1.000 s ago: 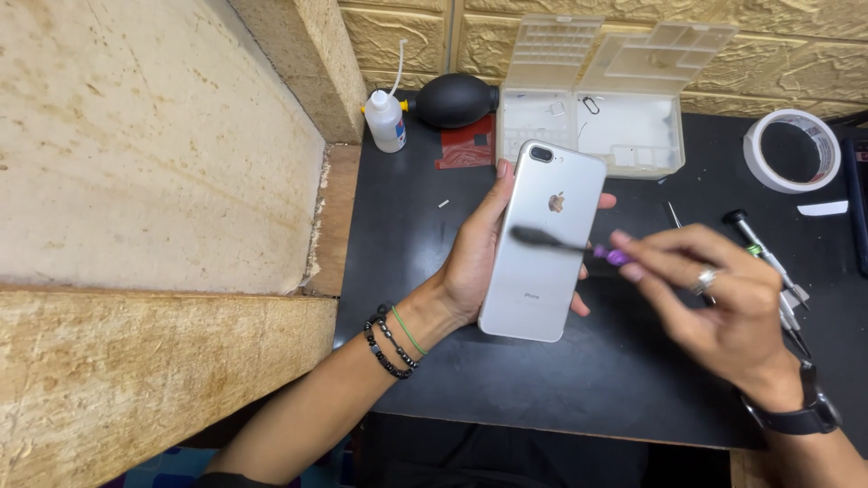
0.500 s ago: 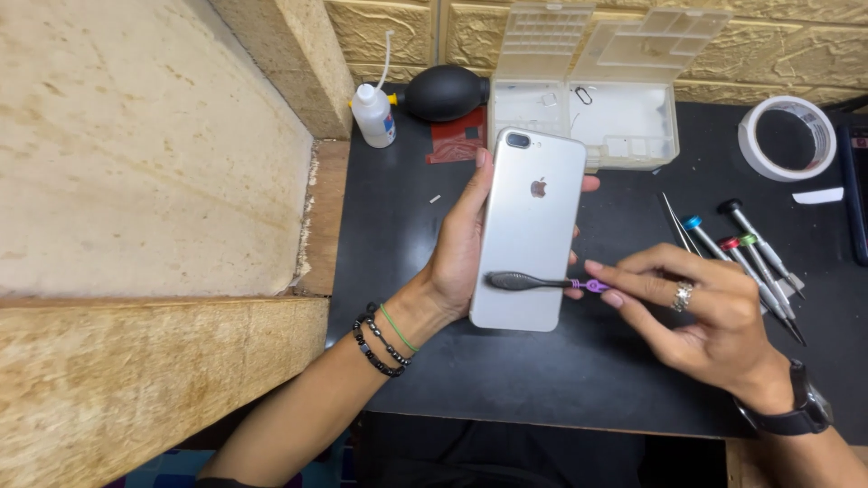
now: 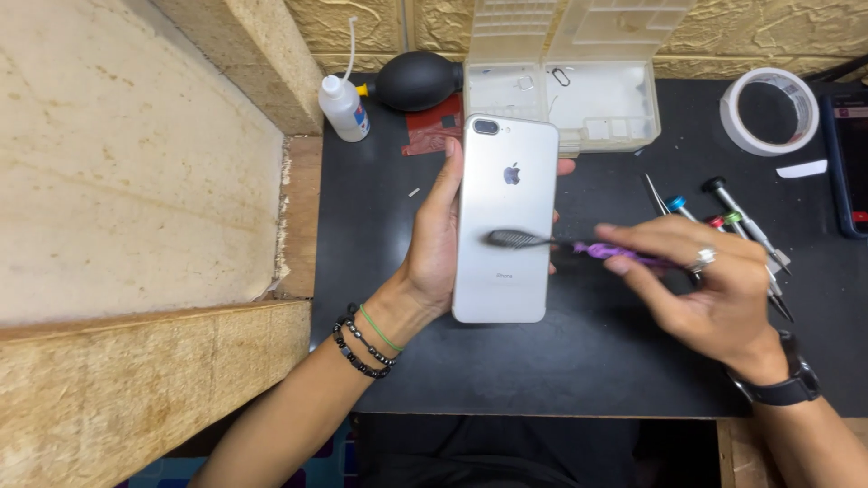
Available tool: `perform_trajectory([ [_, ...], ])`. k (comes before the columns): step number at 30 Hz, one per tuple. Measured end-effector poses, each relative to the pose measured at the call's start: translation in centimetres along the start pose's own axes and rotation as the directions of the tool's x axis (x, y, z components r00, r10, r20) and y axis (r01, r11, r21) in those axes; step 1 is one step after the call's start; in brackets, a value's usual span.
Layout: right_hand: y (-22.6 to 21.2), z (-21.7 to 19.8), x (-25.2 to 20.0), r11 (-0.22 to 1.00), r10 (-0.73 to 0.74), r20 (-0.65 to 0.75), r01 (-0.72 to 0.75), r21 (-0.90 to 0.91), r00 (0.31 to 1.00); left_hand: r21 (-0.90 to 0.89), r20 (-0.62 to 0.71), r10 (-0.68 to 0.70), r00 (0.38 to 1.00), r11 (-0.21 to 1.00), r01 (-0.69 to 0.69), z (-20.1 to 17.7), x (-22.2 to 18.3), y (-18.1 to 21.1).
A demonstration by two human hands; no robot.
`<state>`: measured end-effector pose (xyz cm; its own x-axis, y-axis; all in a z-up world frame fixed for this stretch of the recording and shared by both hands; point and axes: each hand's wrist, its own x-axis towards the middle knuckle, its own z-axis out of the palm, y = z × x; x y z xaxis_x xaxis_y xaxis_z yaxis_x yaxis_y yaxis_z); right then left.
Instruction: Repairing and cleaning a smartphone by unscrewing components, brushing the casing with cleaning fluid, and using an air blower to remove debris.
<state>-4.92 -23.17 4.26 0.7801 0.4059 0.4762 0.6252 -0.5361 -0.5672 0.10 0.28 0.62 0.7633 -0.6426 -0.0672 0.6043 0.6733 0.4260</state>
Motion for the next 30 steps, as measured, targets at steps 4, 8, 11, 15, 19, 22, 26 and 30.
perform_trajectory([
  [4, 0.5, 0.1, -0.3, 0.993, 0.060, -0.082, -0.068, -0.093, 0.995, -0.037, 0.005, -0.001, 1.000, 0.999, 0.001, -0.2, -0.1, -0.1],
  [8, -0.3, 0.6, 0.0, 0.998, 0.028, -0.018, -0.029, -0.060, 0.999, -0.014, 0.002, 0.026, 1.000, 1.000, -0.026, -0.5, 0.0, -0.1],
  [11, -0.6, 0.6, -0.1, 0.997, -0.017, 0.065, 0.012, 0.073, 0.998, -0.071, 0.058, 0.017, 0.998, 0.997, -0.013, -0.9, 0.0, -0.2],
  [15, -0.5, 0.9, -0.2, 1.000, 0.017, -0.010, -0.017, 0.005, 1.000, -0.014, 0.023, 0.023, 0.999, 1.000, -0.023, -0.8, 0.0, -0.3],
  [19, -0.2, 1.7, 0.1, 0.997, 0.038, -0.080, -0.043, -0.063, 0.996, 0.047, -0.014, 0.025, 1.000, 0.999, -0.024, -0.2, -0.2, -0.3],
  [22, -0.8, 2.0, 0.6, 1.000, 0.003, -0.017, -0.003, -0.007, 1.000, 0.050, -0.037, 0.136, 0.990, 0.990, -0.134, -0.5, 0.2, -0.7],
  [26, -0.7, 1.5, 0.1, 0.994, -0.003, 0.075, -0.005, 0.109, 0.997, -0.062, -0.010, 0.133, 0.991, 0.989, -0.134, -1.1, 0.4, -0.8],
  [30, -0.1, 1.0, -0.6, 0.996, 0.089, 0.002, -0.089, 0.011, 0.996, -0.020, 0.007, 0.120, 0.993, 0.993, -0.119, -0.7, 0.0, -0.3],
])
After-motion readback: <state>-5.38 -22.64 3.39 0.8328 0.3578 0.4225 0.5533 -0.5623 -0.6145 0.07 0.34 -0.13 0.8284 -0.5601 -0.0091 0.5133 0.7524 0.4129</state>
